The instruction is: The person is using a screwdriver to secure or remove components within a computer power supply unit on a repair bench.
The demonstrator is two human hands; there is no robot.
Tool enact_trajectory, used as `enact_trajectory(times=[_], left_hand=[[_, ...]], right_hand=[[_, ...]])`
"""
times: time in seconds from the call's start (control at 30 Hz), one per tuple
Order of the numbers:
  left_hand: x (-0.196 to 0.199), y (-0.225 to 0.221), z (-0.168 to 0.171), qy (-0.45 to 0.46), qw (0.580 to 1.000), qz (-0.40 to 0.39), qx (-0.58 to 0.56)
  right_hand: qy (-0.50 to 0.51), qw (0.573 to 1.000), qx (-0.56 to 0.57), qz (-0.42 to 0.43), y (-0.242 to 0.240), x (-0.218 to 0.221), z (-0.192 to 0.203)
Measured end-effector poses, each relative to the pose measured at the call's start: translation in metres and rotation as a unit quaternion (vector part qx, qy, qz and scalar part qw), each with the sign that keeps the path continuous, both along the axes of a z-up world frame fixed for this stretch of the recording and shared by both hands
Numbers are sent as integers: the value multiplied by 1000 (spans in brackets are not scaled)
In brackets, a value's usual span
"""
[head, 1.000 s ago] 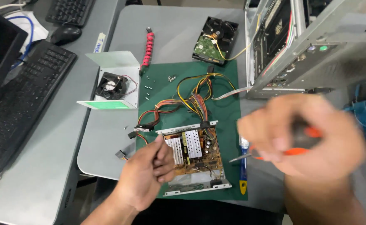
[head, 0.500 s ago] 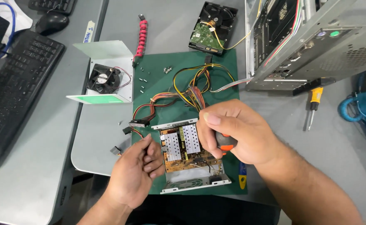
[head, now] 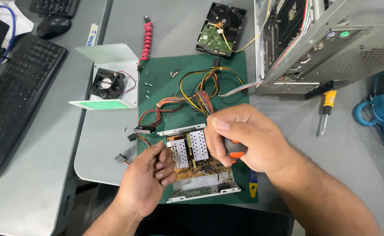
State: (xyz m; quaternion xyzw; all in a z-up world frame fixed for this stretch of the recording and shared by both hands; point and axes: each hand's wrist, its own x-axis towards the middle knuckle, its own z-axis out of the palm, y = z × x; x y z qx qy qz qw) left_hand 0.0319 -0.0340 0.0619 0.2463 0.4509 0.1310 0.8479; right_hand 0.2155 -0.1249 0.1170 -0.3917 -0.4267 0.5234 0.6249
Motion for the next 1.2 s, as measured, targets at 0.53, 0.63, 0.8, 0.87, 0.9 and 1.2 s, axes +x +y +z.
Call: enact_trajectory(times=[0.53, 0.63, 0.8, 0.87, 0.9, 1.2], left_hand=[[-2, 2, 2, 0, 1000, 4, 7], [-1, 2, 4, -8, 1000, 2, 17], [-3, 2, 4, -7, 1000, 16, 23], [-5, 4, 2, -10, 999, 10, 31], [-5, 4, 2, -9, 999, 11, 32], [-4, 3, 2, -1, 1000, 12, 22]], right_hand=[[-16, 989, 32, 141, -3, 4, 0], [39, 984, 32, 173, -5, 0, 4], [-34, 966, 109, 231, -7, 0, 15], [-83, 981, 16, 177, -11, -4, 23], [-82, 980, 17, 178, -10, -7, 20], [-31, 994, 56, 86, -9, -9, 10]])
